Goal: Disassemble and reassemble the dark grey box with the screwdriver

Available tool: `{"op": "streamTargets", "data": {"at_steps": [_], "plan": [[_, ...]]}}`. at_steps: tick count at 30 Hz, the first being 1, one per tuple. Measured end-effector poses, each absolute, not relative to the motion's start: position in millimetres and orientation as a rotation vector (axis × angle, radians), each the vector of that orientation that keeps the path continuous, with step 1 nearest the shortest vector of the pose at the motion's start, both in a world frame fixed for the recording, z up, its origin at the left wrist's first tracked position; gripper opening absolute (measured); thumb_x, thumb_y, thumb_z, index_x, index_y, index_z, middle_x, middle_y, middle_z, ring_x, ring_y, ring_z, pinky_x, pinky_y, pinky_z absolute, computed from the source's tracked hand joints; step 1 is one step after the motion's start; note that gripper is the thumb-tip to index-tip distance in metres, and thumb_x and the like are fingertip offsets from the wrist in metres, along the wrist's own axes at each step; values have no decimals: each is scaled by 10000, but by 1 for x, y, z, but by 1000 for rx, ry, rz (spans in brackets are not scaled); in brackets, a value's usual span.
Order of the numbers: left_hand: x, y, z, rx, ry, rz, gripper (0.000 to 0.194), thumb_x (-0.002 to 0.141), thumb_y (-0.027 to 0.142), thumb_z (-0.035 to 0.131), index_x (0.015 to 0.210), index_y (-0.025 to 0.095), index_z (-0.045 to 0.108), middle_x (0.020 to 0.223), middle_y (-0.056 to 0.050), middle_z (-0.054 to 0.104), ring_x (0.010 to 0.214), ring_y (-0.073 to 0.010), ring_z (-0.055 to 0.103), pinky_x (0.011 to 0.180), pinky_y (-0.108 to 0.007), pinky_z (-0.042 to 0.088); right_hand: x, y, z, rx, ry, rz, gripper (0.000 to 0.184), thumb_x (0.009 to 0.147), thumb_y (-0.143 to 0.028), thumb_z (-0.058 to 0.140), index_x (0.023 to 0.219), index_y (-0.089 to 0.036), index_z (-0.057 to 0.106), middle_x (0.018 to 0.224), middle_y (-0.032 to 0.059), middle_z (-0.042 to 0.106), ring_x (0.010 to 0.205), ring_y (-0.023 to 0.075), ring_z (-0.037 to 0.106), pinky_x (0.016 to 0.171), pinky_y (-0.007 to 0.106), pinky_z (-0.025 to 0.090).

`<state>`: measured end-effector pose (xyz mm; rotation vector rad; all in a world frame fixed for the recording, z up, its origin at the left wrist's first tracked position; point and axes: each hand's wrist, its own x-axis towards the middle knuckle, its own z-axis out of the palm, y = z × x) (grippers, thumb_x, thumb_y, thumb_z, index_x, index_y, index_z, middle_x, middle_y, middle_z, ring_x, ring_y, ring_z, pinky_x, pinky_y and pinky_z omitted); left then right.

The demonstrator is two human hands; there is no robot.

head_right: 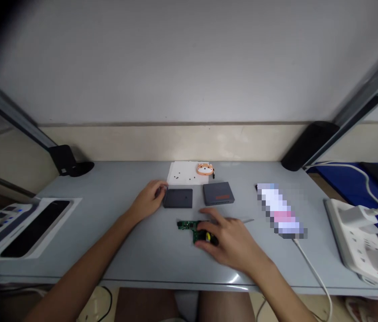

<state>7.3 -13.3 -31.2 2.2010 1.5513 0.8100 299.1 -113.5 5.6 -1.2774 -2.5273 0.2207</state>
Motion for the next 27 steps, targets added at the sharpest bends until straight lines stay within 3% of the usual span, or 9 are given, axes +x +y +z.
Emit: {"op": "streamTargets", "data": {"at_steps": [3, 6, 8, 11, 15, 27], "plan": [[7, -11, -33, 2249, 1559, 788, 216, 962, 127, 481, 1045, 212, 661, 1033, -71, 708, 1063, -244, 633, 966, -388, 530, 300, -124, -1, -1225, -2603, 212, 318, 901, -473, 758, 1154, -280, 767, 1416, 104, 693, 788, 249, 793, 662, 405, 628], [6, -11, -34, 2272, 1583, 817, 182, 959, 132, 511, 1027, 209, 662, 961, -60, 694, 1012, -245, 628, 927, -387, 530, 298, -112, 2, -1110, -2637, 150, 249, 963, -448, 687, 1117, -273, 773, 1314, 91, 739, 707, 203, 763, 598, 350, 580], [4, -10, -34, 2292, 1569, 829, 166, 947, 132, 533, 1014, 207, 665, 934, -54, 683, 987, -246, 625, 912, -388, 533, 292, -94, 10, -1044, -2612, 83, 275, 993, -465, 640, 1140, -274, 773, 1322, 92, 731, 757, 194, 764, 599, 321, 549], [0, -8, -35, 2348, 1490, 820, 167, 907, 113, 567, 992, 203, 678, 943, -56, 678, 982, -248, 624, 915, -396, 537, 277, -59, 27, -1167, -2626, -49, 309, 972, -464, 674, 1183, -261, 773, 1342, 98, 721, 759, 207, 754, 588, 320, 499], [-1, -7, -37, 2417, 1393, 843, 172, 897, 113, 579, 1004, 188, 692, 947, -69, 674, 968, -247, 628, 900, -400, 544, 258, -30, 32, -1329, -2706, 12, 301, 920, -425, 753, 1174, -267, 785, 1320, 79, 728, 736, 188, 730, 579, 304, 441], [4, -11, -36, 2524, 1199, 849, 205, 982, 164, 540, 1054, 193, 730, 984, -75, 711, 965, -233, 636, 905, -415, 557, 263, -34, 7, -1274, -2542, 116, 295, 913, -480, 751, 1142, -303, 810, 1319, 47, 745, 746, 196, 737, 586, 318, 461]]}}
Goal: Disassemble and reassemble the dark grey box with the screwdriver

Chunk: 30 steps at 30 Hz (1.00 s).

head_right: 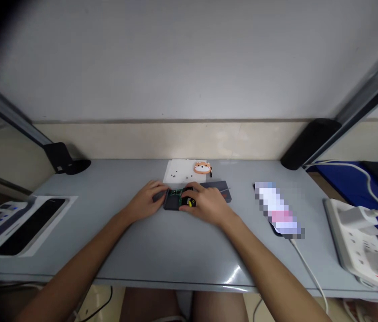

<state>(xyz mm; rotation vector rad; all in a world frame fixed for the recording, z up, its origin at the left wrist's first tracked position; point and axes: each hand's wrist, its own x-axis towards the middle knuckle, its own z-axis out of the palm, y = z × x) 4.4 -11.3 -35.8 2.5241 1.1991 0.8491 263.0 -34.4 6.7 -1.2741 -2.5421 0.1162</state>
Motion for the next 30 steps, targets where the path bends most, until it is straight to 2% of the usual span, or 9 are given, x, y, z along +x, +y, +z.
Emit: {"op": "streamTargets", "data": {"at_steps": [5, 11, 14, 18, 20, 22, 26, 28, 30], "plan": [[4, -12, -36, 2545, 1165, 841, 204, 980, 158, 545, 1030, 193, 739, 957, -74, 705, 947, -230, 649, 872, -397, 569, 261, -36, 8, -1260, -2618, 81, 306, 891, -459, 783, 1134, -272, 807, 1242, 64, 775, 753, 214, 750, 552, 310, 450], [8, -15, -32, 2523, 1250, 1015, 328, 991, 163, 505, 1256, 198, 696, 1049, -88, 699, 1022, -236, 661, 916, -403, 585, 266, -38, 10, -1154, -2552, -57, 261, 938, -423, 727, 1135, -264, 794, 1339, 75, 744, 667, 172, 724, 549, 306, 472], [21, -13, -23, 2567, 1213, 1012, 301, 1013, 205, 502, 1239, 211, 700, 1135, -98, 698, 1090, -243, 660, 986, -432, 569, 272, -38, 17, -1004, -2270, -152, 170, 997, -273, 607, 1008, -232, 772, 1079, 38, 811, 644, 142, 704, 541, 282, 455], [46, -10, -13, 2667, 1021, 695, 357, 999, 319, 598, 1338, 224, 656, 1313, -115, 676, 1223, -276, 639, 1074, -467, 534, 283, -38, 29, -816, -1906, -149, 188, 961, -127, 546, 883, -209, 696, 752, 11, 743, 633, 132, 667, 590, 267, 486], [54, -10, -14, 2679, 955, 589, 422, 977, 367, 648, 1371, 215, 634, 1365, -125, 662, 1262, -292, 626, 1111, -481, 514, 289, -37, 33, -754, -1805, -161, 240, 989, -165, 497, 841, -216, 679, 715, 21, 713, 638, 148, 655, 605, 286, 491], [56, -13, -17, 2667, 935, 576, 467, 961, 371, 673, 1394, 205, 615, 1400, -138, 646, 1295, -306, 610, 1139, -491, 494, 296, -35, 33, -765, -1674, -163, 363, 1047, -302, 415, 811, -217, 677, 728, 51, 702, 688, 184, 672, 632, 323, 505], [52, -21, -25, 2594, 955, 623, 557, 926, 300, 700, 1459, 248, 550, 1439, -124, 621, 1319, -306, 595, 1151, -488, 484, 301, -29, 29, -1158, -1411, 72, 671, 1067, -589, 225, 745, -222, 685, 606, 22, 548, 519, 164, 532, 497, 309, 406], [50, -23, -26, 2565, 951, 641, 533, 920, 261, 694, 1437, 258, 565, 1407, -113, 637, 1292, -296, 610, 1143, -479, 490, 300, -26, 24, -1306, -1351, 220, 687, 1045, -654, 247, 760, -219, 696, 584, 2, 508, 478, 149, 473, 468, 294, 369], [50, -23, -26, 2554, 947, 656, 506, 911, 243, 696, 1405, 263, 591, 1377, -107, 647, 1273, -292, 619, 1136, -477, 496, 296, -21, 19, -1366, -1397, 330, 627, 1023, -671, 340, 800, -217, 710, 597, 0, 547, 503, 153, 492, 496, 291, 395]]}}
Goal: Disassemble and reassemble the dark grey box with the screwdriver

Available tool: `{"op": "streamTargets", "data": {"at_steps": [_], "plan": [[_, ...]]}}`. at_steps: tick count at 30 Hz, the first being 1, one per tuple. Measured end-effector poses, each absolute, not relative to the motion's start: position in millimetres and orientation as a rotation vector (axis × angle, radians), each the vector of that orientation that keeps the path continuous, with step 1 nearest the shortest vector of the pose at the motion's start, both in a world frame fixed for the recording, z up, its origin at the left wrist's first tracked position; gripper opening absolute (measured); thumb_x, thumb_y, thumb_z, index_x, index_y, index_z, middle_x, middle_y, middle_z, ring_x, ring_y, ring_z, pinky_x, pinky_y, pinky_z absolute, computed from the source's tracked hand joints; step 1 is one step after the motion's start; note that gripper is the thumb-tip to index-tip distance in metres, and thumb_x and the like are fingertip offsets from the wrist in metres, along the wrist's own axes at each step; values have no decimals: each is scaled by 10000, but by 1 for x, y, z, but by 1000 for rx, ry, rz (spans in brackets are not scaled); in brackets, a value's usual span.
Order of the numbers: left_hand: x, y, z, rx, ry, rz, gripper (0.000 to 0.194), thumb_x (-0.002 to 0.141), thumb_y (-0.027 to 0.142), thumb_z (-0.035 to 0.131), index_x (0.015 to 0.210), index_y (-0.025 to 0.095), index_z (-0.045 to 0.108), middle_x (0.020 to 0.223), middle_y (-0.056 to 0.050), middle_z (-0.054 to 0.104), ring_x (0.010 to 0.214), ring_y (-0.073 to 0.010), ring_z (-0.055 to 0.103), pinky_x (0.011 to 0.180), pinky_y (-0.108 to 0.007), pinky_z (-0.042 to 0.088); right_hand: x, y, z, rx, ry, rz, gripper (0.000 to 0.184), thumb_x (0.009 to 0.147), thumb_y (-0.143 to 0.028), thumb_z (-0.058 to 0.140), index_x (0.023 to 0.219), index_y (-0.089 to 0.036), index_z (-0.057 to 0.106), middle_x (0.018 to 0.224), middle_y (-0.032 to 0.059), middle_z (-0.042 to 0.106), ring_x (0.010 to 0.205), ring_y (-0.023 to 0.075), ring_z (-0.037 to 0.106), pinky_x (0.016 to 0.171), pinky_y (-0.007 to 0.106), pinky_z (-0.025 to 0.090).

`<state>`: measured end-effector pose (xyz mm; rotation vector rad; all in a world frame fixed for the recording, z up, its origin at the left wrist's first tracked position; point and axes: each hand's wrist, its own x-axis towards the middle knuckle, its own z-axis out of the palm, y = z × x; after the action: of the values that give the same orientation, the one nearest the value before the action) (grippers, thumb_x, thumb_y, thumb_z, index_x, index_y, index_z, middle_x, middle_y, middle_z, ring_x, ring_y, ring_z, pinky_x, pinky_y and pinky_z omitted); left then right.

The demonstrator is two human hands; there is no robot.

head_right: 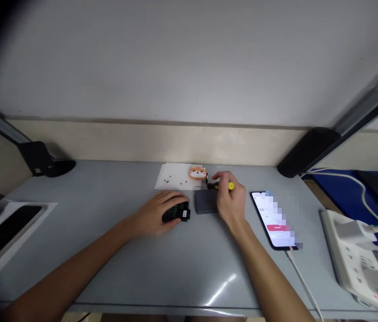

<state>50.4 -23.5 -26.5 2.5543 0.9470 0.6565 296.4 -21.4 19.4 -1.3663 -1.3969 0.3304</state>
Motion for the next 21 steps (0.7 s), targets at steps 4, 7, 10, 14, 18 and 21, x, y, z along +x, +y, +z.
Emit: {"op": "streamTargets", "data": {"at_steps": [4, 7, 10, 14, 18, 21], "plan": [[53, -23, -27, 2533, 973, 681, 497, 907, 248, 711, 1393, 273, 610, 1365, -100, 653, 1280, -285, 617, 1149, -471, 489, 291, -15, 11, -1342, -1572, 453, 522, 995, -639, 460, 931, -205, 743, 828, 64, 746, 742, 211, 659, 701, 335, 519], [54, -24, -28, 2512, 1003, 692, 503, 901, 253, 727, 1390, 275, 615, 1378, -97, 652, 1296, -285, 611, 1161, -468, 484, 290, -13, 8, -1332, -1607, 520, 504, 1004, -618, 455, 952, -205, 739, 864, 76, 768, 795, 229, 686, 760, 355, 536], [54, -24, -27, 2501, 1014, 679, 520, 893, 252, 737, 1397, 279, 609, 1391, -94, 649, 1301, -286, 608, 1163, -471, 484, 291, -13, 6, -1337, -1617, 562, 498, 1005, -614, 453, 947, -206, 731, 849, 68, 766, 779, 228, 688, 759, 358, 538], [53, -24, -27, 2503, 1008, 687, 521, 891, 242, 741, 1395, 256, 609, 1381, -103, 652, 1299, -284, 607, 1161, -466, 485, 291, -12, 4, -1321, -1623, 600, 508, 994, -630, 460, 943, -201, 728, 887, 80, 782, 794, 229, 694, 767, 361, 540], [54, -23, -29, 2519, 993, 692, 516, 880, 236, 740, 1379, 258, 610, 1358, -97, 665, 1273, -283, 620, 1146, -466, 495, 291, -11, 4, -1316, -1616, 625, 518, 995, -639, 452, 923, -205, 726, 913, 85, 792, 805, 231, 702, 773, 364, 543], [55, -23, -30, 2517, 998, 708, 504, 876, 226, 734, 1364, 266, 618, 1348, -93, 670, 1263, -282, 627, 1139, -465, 498, 291, -11, 4, -1317, -1625, 628, 508, 998, -629, 448, 925, -208, 723, 925, 81, 796, 814, 230, 707, 785, 367, 545]]}}
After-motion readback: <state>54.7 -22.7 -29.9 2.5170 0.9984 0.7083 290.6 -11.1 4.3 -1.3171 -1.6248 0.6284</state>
